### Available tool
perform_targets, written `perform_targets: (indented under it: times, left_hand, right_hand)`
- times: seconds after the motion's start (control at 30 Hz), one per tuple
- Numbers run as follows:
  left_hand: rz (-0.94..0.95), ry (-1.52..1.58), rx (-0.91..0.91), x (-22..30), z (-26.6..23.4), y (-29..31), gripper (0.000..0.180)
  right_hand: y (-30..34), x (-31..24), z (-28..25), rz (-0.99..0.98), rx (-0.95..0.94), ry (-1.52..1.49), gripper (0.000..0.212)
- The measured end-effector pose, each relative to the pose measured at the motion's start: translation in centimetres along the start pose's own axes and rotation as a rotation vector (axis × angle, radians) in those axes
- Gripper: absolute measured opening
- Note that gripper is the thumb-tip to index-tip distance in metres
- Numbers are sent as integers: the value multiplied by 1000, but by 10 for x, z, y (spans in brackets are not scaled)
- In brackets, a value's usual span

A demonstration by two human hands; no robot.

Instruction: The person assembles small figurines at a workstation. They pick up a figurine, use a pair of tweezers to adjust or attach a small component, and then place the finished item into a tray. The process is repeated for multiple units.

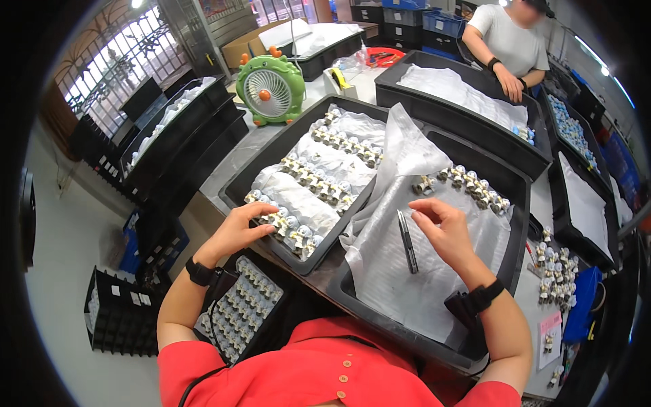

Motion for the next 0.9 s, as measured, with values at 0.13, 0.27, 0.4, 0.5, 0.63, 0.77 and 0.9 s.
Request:
perform_targets:
  times: [0.13, 0.27, 0.4, 0.5, 0.63, 0.77, 0.9]
  left_hand:
    - [23, 75, -115, 24, 19, -7, 36]
    - [160, 139, -160, 64, 41, -7, 35]
    - [348, 168, -145, 102, 60, -3, 35]
    - [405, 152, -145, 120, 74, 0, 39]
    - [290, 199, -222, 124, 90, -3, 43]
    - [126, 333, -245, 112, 100, -12, 51]
    - [26, 407, -295, 107, 116, -16, 53]
  right_hand:
    - [2, 7, 1, 21, -14, 78, 17]
    - [1, 16, -4, 74, -2, 110, 18]
    - [-1, 21, -2, 16, -1, 133, 18]
    - [1, 23, 3, 4, -25, 181, 19]
    - [5, 33, 9, -10, -73, 310, 30]
    - [12, 57, 21, 24, -144, 483, 47]
    - [13, 64, 30, 82, -222, 480, 51]
Point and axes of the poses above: each hand's wrist, its own y-axis away from the middle knuckle, its own z-axis out of the palm, x = y × z, the point moved 10 cm from there along -y, towards the middle knuckle, and after that the axes turned 1 degree about -y, right-handed, at the moved point
